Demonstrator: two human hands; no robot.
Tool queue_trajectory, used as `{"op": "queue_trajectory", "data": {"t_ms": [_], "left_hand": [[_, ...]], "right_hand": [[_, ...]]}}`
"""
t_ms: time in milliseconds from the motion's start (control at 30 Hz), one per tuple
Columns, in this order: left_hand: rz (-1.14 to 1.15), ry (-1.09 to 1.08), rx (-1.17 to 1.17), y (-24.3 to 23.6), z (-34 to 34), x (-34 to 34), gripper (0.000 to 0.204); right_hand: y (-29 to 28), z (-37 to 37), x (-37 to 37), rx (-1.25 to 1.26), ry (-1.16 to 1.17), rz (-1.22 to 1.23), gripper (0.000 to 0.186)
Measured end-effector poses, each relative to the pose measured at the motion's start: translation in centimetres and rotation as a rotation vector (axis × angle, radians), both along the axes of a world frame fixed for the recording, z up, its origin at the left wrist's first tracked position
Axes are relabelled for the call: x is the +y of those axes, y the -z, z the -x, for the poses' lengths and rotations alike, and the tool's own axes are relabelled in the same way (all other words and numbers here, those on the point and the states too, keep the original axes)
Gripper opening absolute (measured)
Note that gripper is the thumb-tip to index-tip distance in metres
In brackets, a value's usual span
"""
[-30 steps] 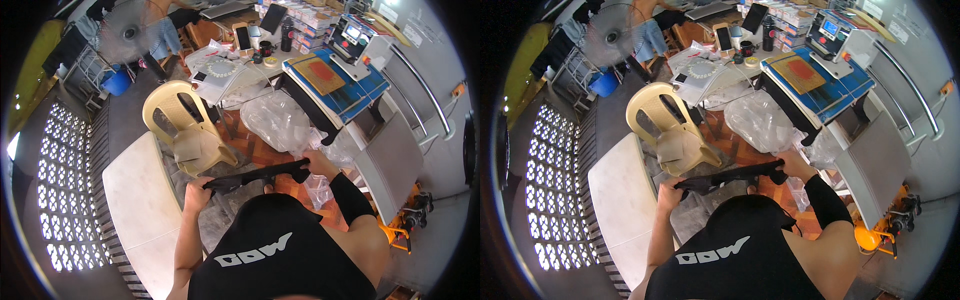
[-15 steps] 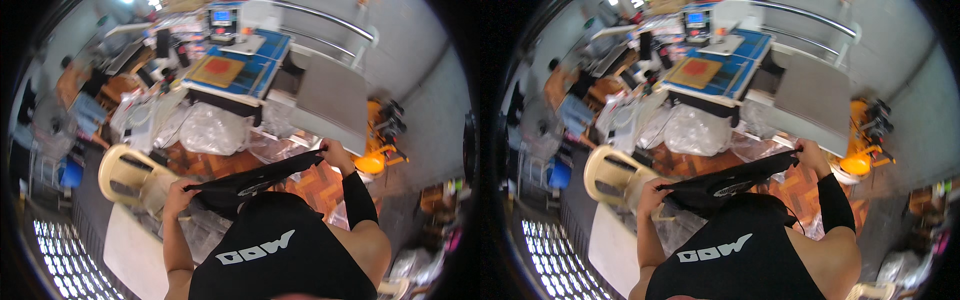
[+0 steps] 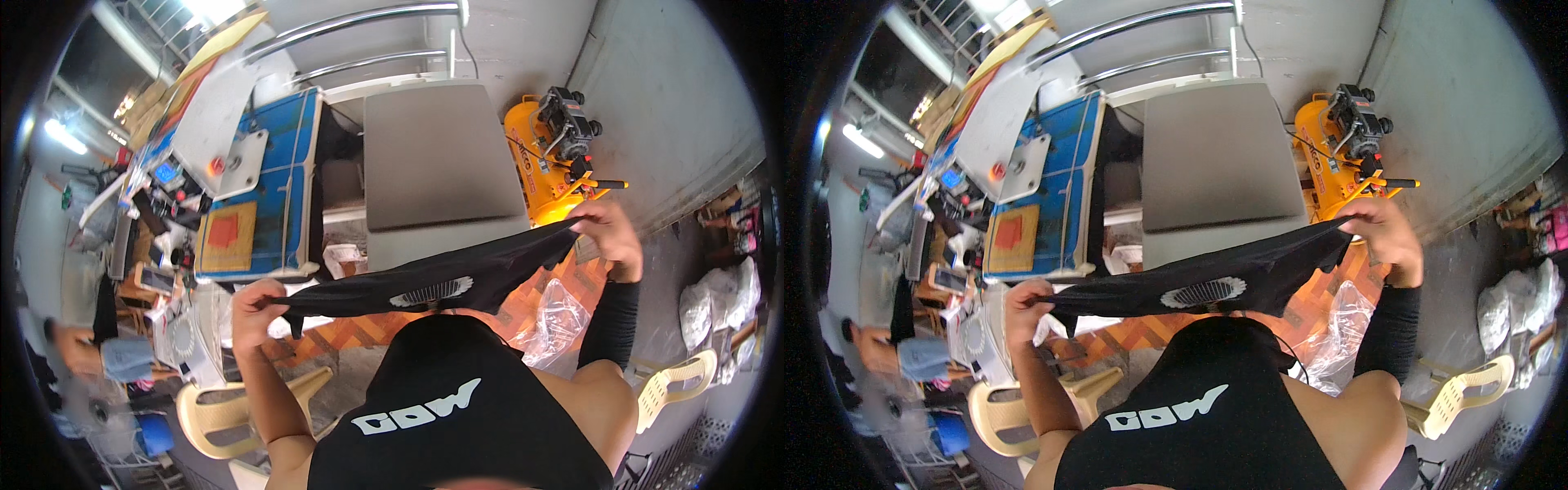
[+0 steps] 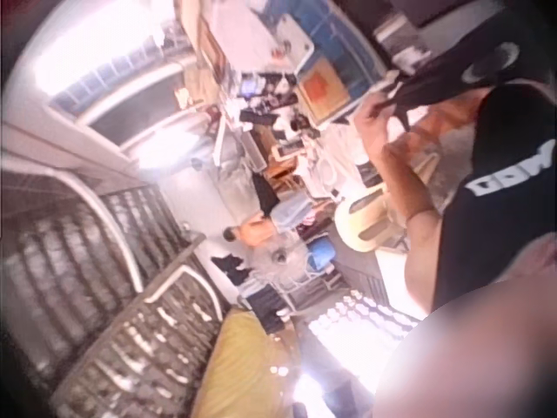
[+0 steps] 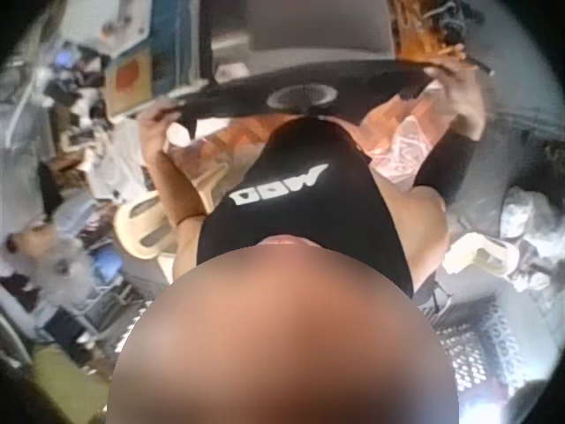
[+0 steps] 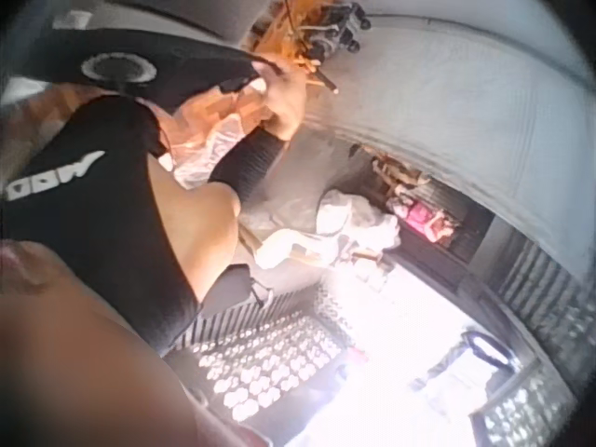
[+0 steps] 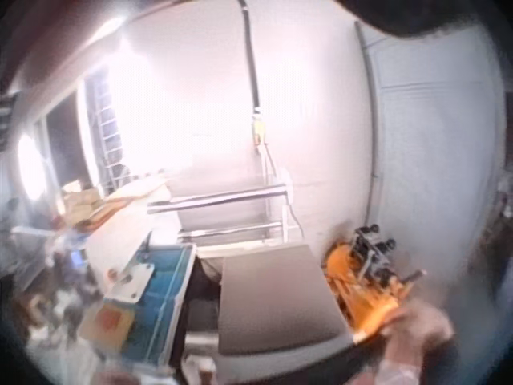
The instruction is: The person places a black t-shirt on a heat press, aligns a tennis racket graphic transfer, and uses the press to apply the design. They repeat the process on a second t-shirt, adjusting the transfer and operating the press between shirts.
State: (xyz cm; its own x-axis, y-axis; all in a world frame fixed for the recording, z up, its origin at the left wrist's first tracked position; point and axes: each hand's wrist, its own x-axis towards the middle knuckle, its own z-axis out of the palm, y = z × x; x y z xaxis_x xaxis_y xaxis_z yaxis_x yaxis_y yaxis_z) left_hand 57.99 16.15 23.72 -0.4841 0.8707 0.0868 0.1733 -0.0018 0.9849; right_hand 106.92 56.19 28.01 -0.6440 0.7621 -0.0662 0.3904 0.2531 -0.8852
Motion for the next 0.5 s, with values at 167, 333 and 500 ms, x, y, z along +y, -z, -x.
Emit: {"op": "queue_trajectory", "data": {"t_ms": [167, 333, 500], "left_hand": [[-0.319, -0.046, 0.192, -6.9, 7.8, 11.2, 0.040], [-0.008, -0.024, 0.231, -12.8, 15.4, 29.4, 0.026], [0.371, -0.327, 0.506, -8.1, 19.5, 45.8, 0.029]], "right_hand": [[-8.3, -0.3, 8.7, 0.245, 0.055, -0.281, 0.017], [-11.2, 8.3, 24.4, -0.008, 0.151, -0.672, 0.033], [-4.7, 19.2, 36.7, -0.323, 0.264, -0.842, 0.030]]}}
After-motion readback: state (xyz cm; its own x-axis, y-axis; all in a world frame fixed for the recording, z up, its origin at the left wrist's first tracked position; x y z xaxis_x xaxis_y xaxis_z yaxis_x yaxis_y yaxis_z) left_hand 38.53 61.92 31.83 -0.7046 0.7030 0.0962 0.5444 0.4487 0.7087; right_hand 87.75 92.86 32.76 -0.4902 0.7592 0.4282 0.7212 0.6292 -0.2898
